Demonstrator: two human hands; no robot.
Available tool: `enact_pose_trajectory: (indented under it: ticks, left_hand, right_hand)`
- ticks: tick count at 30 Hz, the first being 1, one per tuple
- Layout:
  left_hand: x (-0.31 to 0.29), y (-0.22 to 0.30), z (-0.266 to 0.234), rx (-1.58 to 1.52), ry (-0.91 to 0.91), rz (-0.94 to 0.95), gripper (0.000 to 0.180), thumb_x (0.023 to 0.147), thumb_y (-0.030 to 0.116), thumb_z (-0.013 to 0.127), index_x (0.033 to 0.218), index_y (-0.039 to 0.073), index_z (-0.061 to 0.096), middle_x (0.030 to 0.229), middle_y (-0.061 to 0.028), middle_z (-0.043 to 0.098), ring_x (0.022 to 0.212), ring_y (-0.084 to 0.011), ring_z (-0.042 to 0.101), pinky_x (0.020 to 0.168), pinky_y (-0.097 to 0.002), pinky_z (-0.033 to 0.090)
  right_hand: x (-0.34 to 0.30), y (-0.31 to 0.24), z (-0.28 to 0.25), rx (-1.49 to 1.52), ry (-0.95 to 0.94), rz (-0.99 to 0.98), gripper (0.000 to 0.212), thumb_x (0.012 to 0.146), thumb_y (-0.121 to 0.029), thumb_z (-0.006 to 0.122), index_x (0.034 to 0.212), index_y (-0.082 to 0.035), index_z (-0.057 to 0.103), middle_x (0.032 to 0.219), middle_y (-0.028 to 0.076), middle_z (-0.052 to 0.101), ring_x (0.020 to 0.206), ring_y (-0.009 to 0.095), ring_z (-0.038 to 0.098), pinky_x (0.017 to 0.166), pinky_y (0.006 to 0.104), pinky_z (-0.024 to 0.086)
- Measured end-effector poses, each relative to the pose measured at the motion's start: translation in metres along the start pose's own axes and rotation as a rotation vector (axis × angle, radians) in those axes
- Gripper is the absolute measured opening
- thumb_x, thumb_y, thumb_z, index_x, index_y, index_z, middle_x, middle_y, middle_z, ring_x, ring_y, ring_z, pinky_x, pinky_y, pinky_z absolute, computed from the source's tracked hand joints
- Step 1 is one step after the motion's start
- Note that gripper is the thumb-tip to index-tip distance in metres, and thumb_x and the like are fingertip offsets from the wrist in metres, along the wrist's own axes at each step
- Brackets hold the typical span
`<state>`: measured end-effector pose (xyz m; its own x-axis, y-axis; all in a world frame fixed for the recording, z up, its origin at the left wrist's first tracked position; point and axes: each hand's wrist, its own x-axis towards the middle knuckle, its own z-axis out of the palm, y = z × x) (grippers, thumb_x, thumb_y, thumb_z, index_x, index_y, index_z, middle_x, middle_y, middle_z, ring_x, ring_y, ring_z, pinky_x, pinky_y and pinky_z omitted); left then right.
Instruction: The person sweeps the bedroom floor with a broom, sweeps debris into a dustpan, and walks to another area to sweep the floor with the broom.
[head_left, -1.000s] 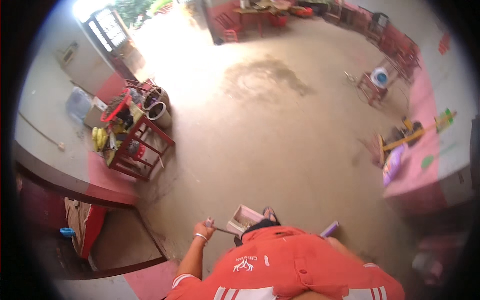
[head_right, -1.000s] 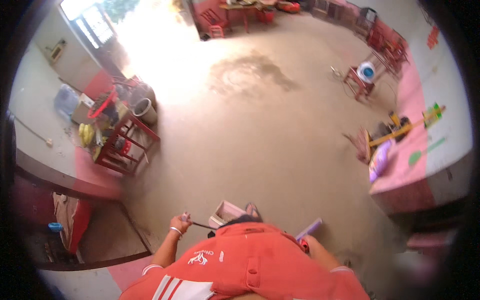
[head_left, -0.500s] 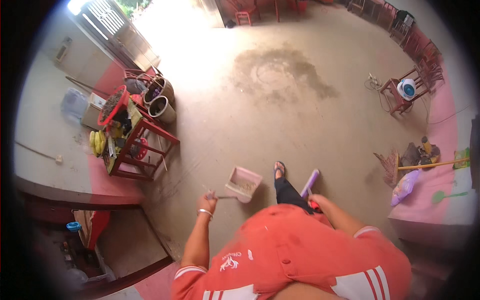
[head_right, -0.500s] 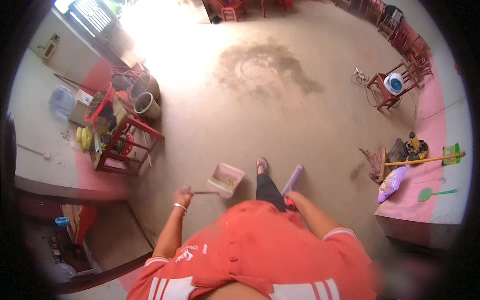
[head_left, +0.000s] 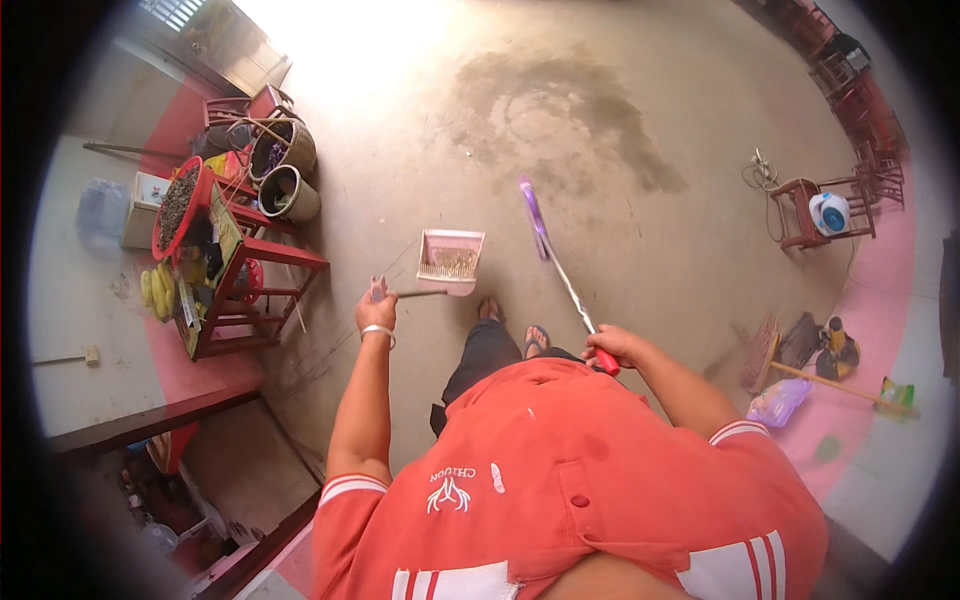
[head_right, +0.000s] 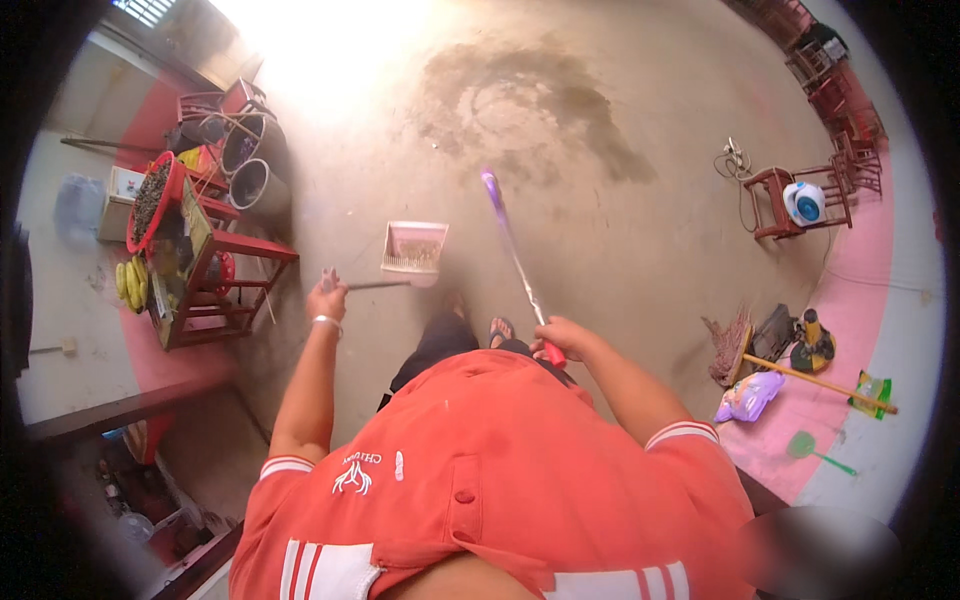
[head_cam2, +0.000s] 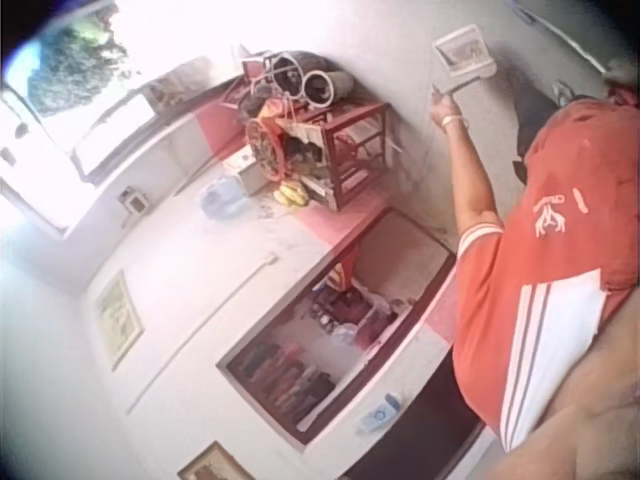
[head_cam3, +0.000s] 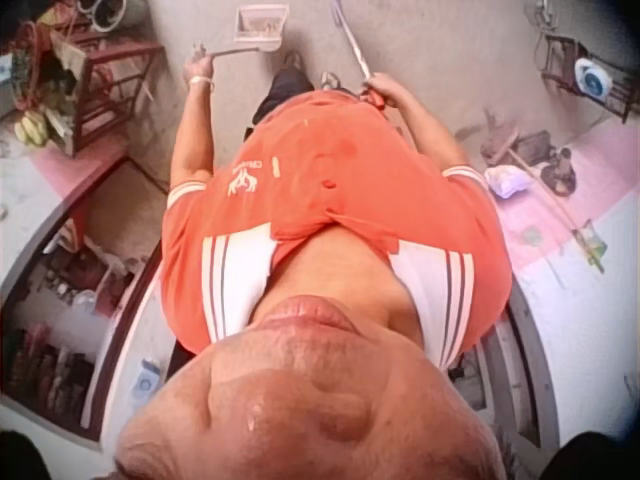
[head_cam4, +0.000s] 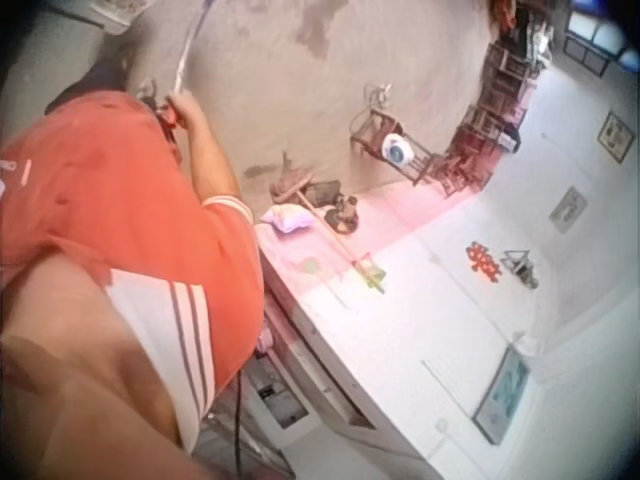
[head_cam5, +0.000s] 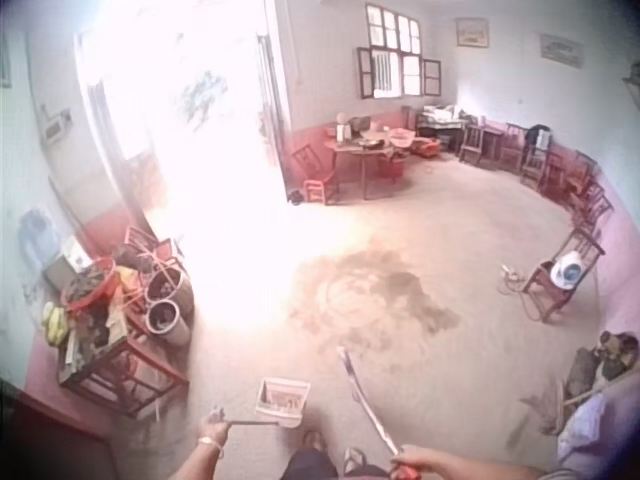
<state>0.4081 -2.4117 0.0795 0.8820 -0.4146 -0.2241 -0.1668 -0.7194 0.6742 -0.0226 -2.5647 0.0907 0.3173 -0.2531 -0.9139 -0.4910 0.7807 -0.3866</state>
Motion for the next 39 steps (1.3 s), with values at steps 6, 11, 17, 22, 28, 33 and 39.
enact_pose_trajectory:
  ticks: [6,11,17,22,28,33,39]
  left_hand:
    - [0.108,0.083,0.06,-0.002,-0.068,-0.006,0.031,0.062,0.026,0.062,0.085,0.006,0.062,0.079,-0.0131,0.062,0.075,-0.0264,0.059,0.07,-0.0341,0.044]
    - [0.198,0.142,0.1,0.101,-0.119,-0.029,0.03,0.063,0.024,0.061,0.087,0.007,0.061,0.083,-0.0149,0.061,0.078,-0.0293,0.058,0.073,-0.0363,0.045]
    - [0.289,0.183,0.163,0.065,-0.234,-0.087,0.026,0.065,0.02,0.059,0.087,0.006,0.059,0.071,-0.0123,0.059,0.065,-0.0237,0.058,0.062,-0.0343,0.046]
    - [0.322,0.217,0.186,0.201,-0.28,-0.002,0.027,0.066,0.016,0.053,0.091,0.005,0.057,0.071,-0.0148,0.06,0.065,-0.0285,0.059,0.06,-0.0362,0.046]
    - [0.324,0.224,0.168,0.068,-0.341,-0.077,0.027,0.067,0.016,0.053,0.092,0.007,0.058,0.085,-0.0171,0.059,0.082,-0.0316,0.057,0.07,-0.0372,0.045]
    - [0.317,0.211,0.171,0.165,-0.427,-0.142,0.039,0.065,0.017,0.056,0.104,0.012,0.053,0.094,-0.0155,0.058,0.087,-0.0306,0.056,0.077,-0.0372,0.045]
    - [0.298,0.23,0.152,0.099,-0.438,-0.239,0.036,0.067,0.012,0.053,0.103,0.011,0.051,0.103,-0.012,0.055,0.097,-0.0272,0.053,0.082,-0.0383,0.042]
  right_hand:
    - [0.056,-0.127,-0.002,-0.065,0.037,-0.2,0.024,0.074,-0.008,0.051,0.095,-0.003,0.042,0.06,0.002,0.047,0.04,0.006,0.041,0.032,0.0214,0.034]
    - [0.119,-0.263,0.016,-0.165,0.148,-0.183,0.025,0.074,-0.006,0.049,0.098,-0.002,0.042,0.06,0.003,0.047,0.043,0.01,0.045,0.034,0.0241,0.036]
    - [0.224,-0.407,0.034,-0.323,0.256,-0.179,0.017,0.078,-0.01,0.045,0.093,-0.001,0.044,0.063,0.01,0.051,0.051,0.019,0.052,0.043,0.0335,0.044]
    - [0.303,-0.439,0.048,-0.585,0.359,-0.106,0.019,0.079,-0.013,0.046,0.091,0.0,0.048,0.07,0.017,0.055,0.054,0.027,0.054,0.048,0.0367,0.046]
    - [0.26,-0.444,0.028,-0.957,0.107,-0.14,0.005,0.069,-0.004,0.047,0.072,-0.005,0.043,0.047,0.007,0.044,0.037,0.016,0.045,0.032,0.0308,0.035]
    - [0.145,-0.478,-0.005,-0.628,0.07,0.007,0.069,0.068,-0.004,0.055,0.129,-0.006,0.025,0.055,0.001,0.043,0.042,0.008,0.04,0.035,0.0235,0.03]
    - [0.137,-0.518,-0.013,-0.723,0.13,-0.021,0.049,0.068,-0.005,0.054,0.115,-0.005,0.042,0.052,0.001,0.043,0.036,0.01,0.039,0.031,0.0237,0.029]
